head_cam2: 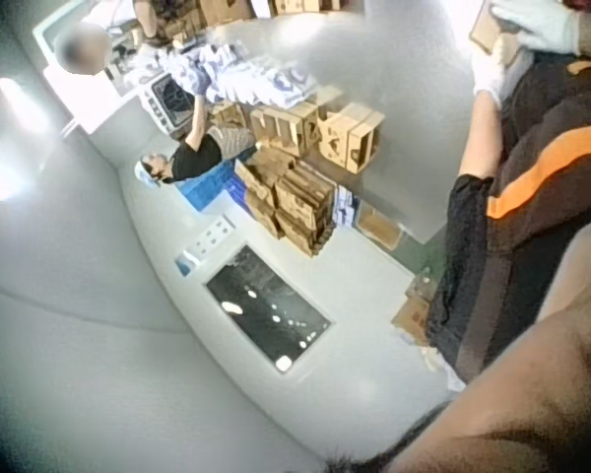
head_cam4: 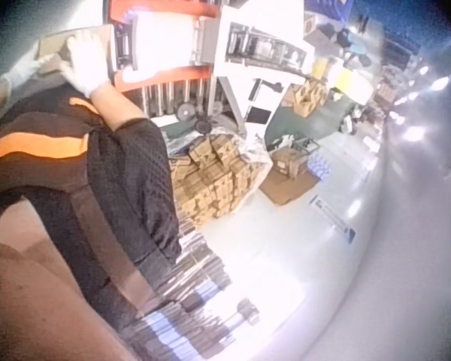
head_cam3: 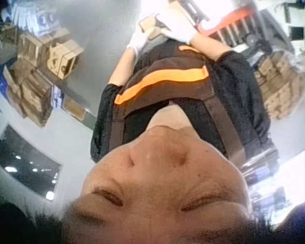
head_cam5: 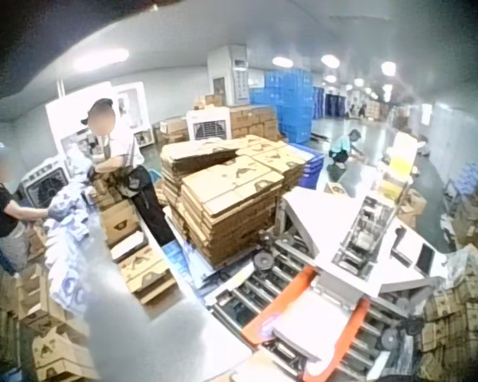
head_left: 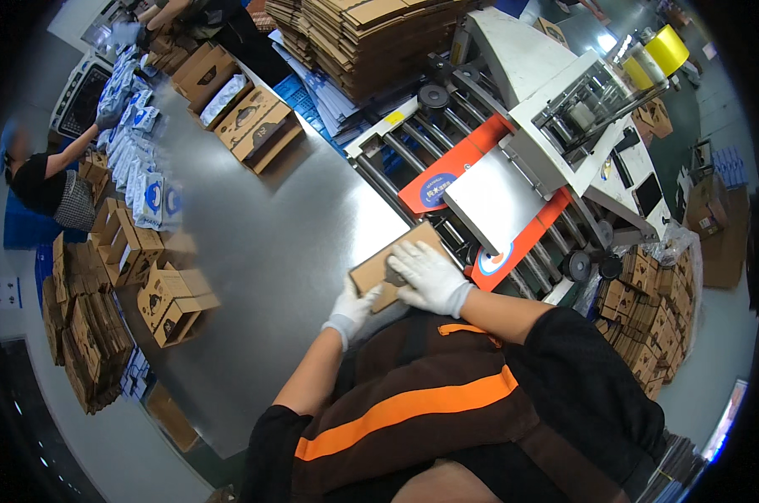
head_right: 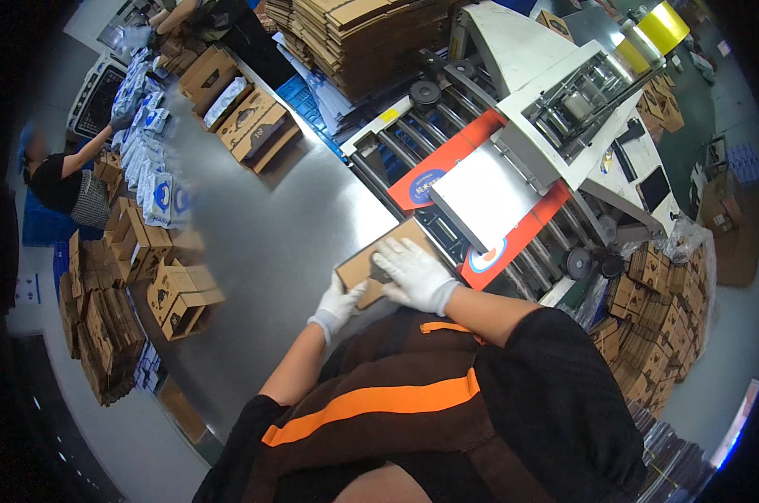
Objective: The person places white packaged items into small cardboard boxes on a conveyor belt. They then close the boxes and feed them into a machine to apply tape. The person repeats this process for multiple boxes.
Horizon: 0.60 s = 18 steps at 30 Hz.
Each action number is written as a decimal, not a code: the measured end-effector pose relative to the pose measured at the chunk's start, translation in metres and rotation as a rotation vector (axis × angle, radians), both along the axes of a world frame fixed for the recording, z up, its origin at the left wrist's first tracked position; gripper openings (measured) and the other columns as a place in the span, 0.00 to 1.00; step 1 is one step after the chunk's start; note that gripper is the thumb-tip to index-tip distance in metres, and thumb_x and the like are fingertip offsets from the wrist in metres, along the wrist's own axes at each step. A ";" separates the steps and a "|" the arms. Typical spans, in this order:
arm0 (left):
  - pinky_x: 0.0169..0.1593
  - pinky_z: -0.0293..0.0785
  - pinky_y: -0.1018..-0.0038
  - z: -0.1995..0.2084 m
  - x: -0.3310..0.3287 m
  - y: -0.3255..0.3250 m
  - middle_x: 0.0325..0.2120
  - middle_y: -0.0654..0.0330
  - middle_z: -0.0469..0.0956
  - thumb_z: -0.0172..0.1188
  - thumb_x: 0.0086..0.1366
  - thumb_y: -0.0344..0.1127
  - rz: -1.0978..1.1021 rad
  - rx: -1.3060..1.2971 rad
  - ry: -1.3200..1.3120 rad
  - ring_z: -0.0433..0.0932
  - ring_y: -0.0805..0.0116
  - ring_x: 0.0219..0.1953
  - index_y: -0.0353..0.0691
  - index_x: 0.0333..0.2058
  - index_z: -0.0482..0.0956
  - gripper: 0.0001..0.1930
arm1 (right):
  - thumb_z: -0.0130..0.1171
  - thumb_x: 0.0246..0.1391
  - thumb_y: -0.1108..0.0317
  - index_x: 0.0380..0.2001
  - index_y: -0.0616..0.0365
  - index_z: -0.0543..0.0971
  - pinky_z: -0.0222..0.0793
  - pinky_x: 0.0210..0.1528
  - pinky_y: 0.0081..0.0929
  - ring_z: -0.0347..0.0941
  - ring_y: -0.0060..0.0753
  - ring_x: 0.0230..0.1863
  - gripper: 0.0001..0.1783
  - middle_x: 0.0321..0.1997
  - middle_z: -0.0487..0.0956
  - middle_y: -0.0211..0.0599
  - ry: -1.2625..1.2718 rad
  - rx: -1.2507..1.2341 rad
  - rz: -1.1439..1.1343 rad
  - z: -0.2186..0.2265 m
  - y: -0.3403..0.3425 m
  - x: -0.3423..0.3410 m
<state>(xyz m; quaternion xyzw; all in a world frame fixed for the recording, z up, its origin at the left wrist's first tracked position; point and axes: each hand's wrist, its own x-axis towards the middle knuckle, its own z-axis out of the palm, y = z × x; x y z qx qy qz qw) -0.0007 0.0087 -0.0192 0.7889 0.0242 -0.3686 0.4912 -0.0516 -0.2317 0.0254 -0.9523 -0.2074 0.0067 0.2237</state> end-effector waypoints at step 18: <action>0.65 0.68 0.62 0.074 0.111 0.292 0.57 0.50 0.76 0.58 0.68 0.34 0.858 0.503 -0.734 0.74 0.55 0.60 0.35 0.57 0.77 0.20 | 0.56 0.62 0.66 0.43 0.62 0.84 0.75 0.57 0.40 0.80 0.53 0.52 0.13 0.49 0.84 0.51 0.385 0.346 0.011 -0.003 0.065 0.020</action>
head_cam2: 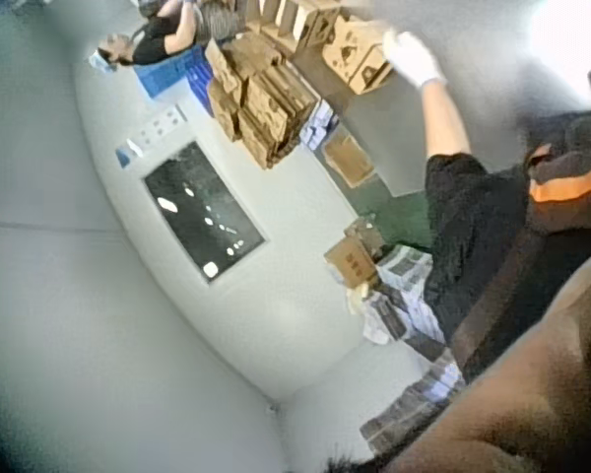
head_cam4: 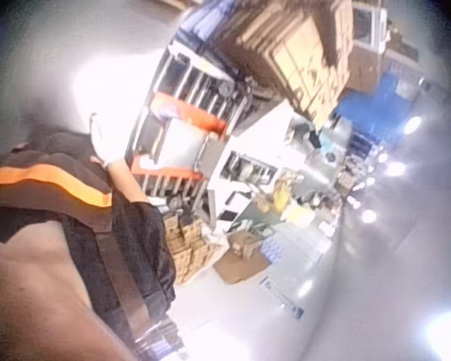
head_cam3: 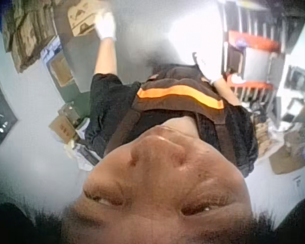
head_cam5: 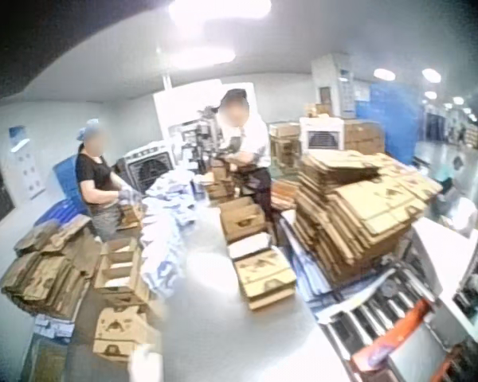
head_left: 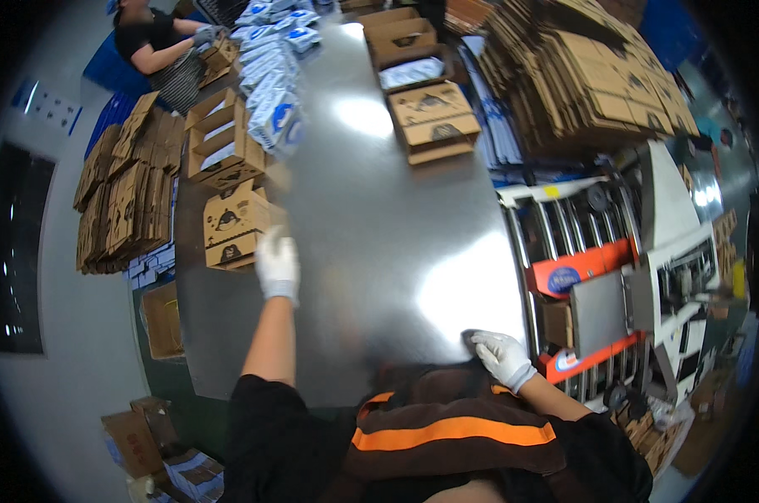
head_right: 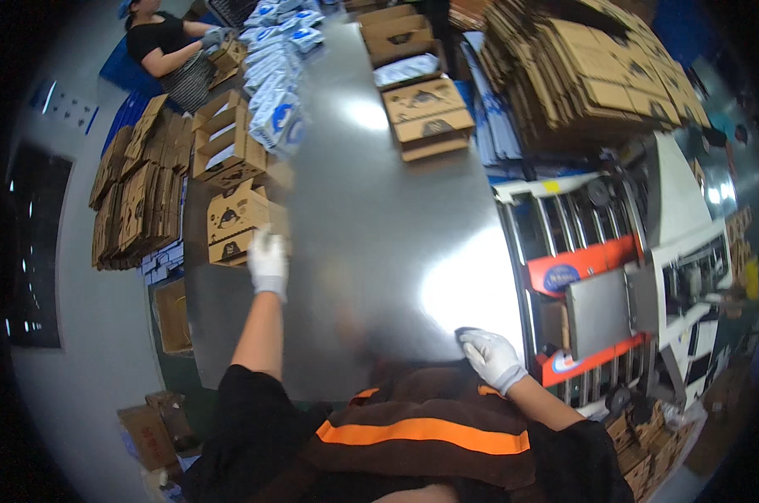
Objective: The person places white packaged items into small cardboard boxes on a conveyor belt. They then close the boxes and feed them into a machine to apply tape. The person repeats this process for multiple boxes.
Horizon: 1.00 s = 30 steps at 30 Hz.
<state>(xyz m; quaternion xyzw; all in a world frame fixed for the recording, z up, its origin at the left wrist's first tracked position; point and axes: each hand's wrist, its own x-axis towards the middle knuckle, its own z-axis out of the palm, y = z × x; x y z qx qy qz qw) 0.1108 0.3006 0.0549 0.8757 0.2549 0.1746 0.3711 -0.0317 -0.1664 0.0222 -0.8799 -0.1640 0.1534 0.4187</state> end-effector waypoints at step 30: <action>0.69 0.59 0.42 -0.056 0.284 0.352 0.66 0.31 0.58 0.49 0.74 0.55 -0.101 -1.680 0.048 0.62 0.30 0.66 0.32 0.69 0.55 0.37 | 0.55 0.61 0.54 0.53 0.48 0.84 0.76 0.58 0.39 0.81 0.51 0.54 0.22 0.53 0.84 0.49 -0.605 -0.582 0.350 0.022 0.745 0.615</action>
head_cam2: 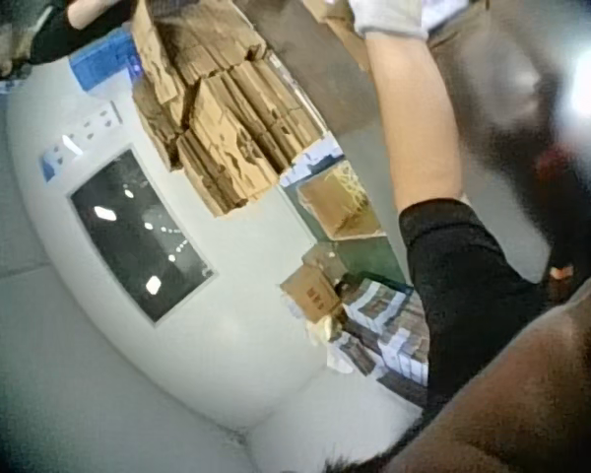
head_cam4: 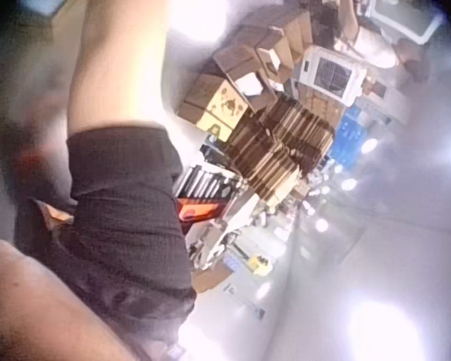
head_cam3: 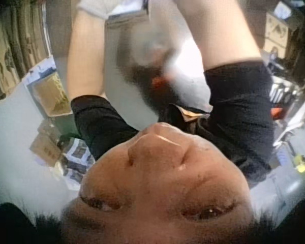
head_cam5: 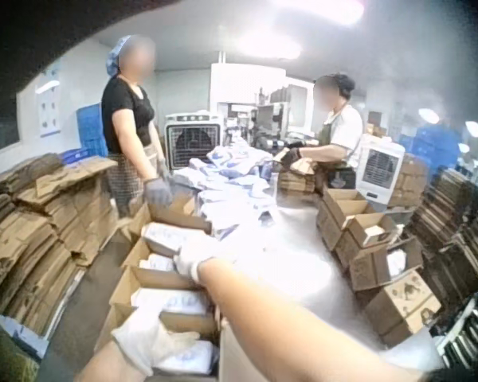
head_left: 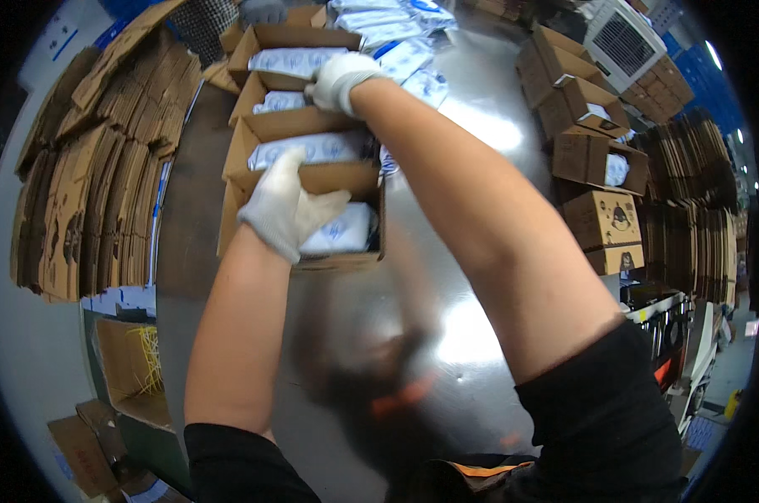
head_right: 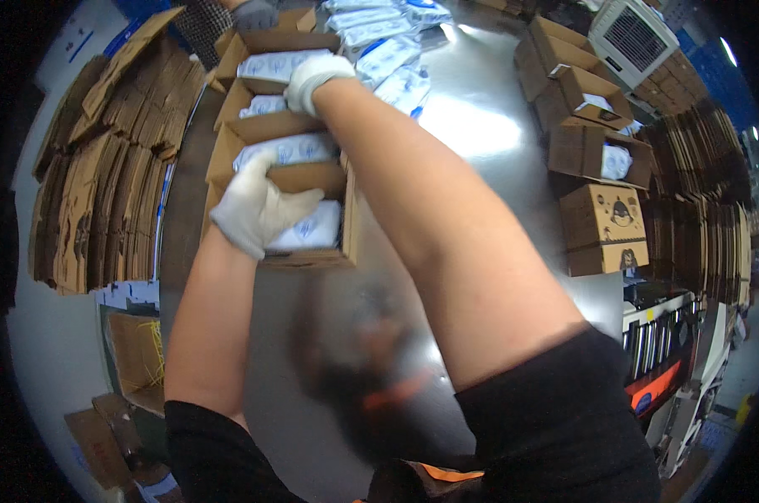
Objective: The person places white packaged items into small cardboard boxes on a conveyor belt. They then close the boxes and feed them into a machine to apply tape. The person repeats this process for multiple boxes.
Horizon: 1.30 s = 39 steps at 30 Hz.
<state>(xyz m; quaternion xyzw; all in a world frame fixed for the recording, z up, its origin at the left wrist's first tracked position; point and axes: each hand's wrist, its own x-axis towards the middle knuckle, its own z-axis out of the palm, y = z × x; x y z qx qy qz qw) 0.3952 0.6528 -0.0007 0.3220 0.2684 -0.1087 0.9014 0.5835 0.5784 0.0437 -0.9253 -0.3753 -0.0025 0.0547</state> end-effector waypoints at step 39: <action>0.41 0.76 0.75 0.057 -0.481 -0.505 0.37 0.59 0.82 0.64 0.67 0.32 -0.824 1.483 -0.132 0.78 0.73 0.37 0.27 0.49 0.80 0.16 | 0.63 0.46 0.66 0.41 0.59 0.85 0.79 0.46 0.42 0.84 0.52 0.44 0.18 0.40 0.86 0.51 0.484 0.278 -0.724 0.070 -0.800 -0.550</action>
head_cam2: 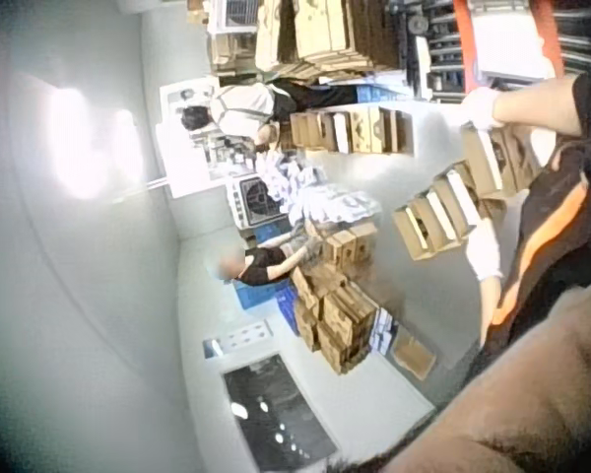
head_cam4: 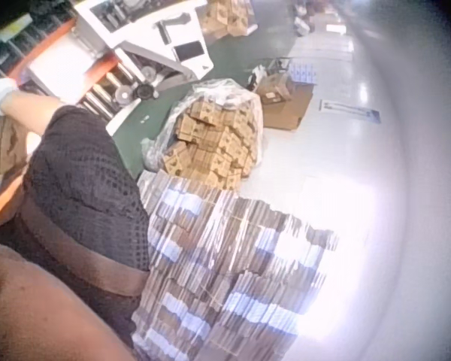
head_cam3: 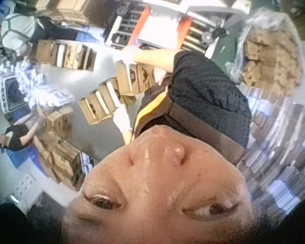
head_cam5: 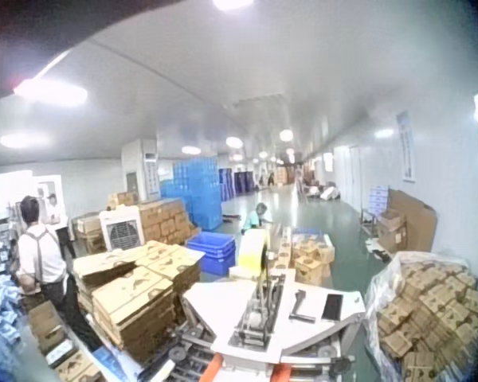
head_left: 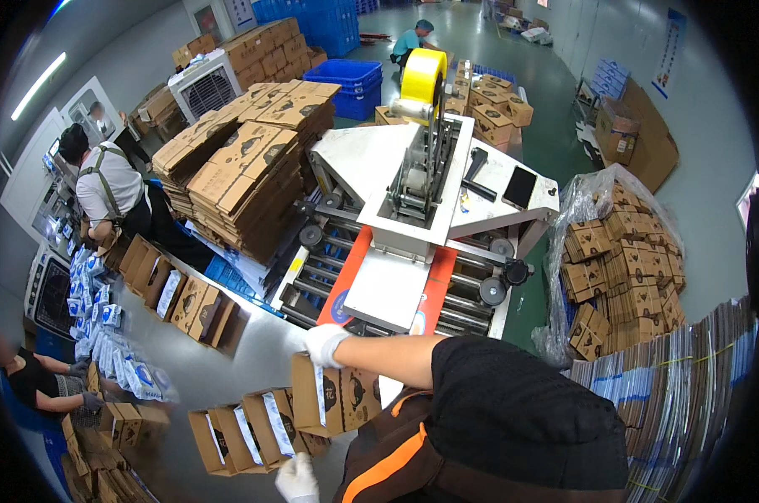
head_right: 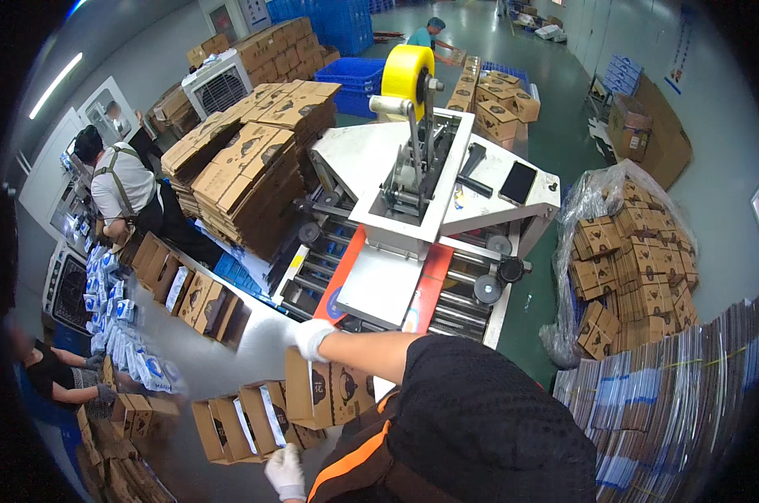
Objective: The person places white packaged items into small cardboard boxes on a conveyor belt. They then close the boxes and feed them into a machine to apply tape. The person repeats this process for multiple boxes.
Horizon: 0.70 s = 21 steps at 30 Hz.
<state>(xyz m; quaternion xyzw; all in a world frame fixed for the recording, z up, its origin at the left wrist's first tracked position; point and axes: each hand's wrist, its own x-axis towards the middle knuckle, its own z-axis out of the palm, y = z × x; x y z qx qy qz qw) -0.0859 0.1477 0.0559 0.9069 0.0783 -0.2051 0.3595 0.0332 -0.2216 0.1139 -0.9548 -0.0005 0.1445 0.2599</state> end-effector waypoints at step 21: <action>0.27 0.76 0.68 0.023 0.021 -0.105 0.28 0.50 0.84 0.51 0.74 0.49 0.074 -0.180 0.363 0.81 0.65 0.22 0.35 0.43 0.77 0.20 | 0.60 0.51 0.68 0.30 0.53 0.76 0.74 0.36 0.39 0.77 0.37 0.30 0.04 0.27 0.79 0.39 -0.280 0.558 -0.047 -0.082 -0.039 -0.041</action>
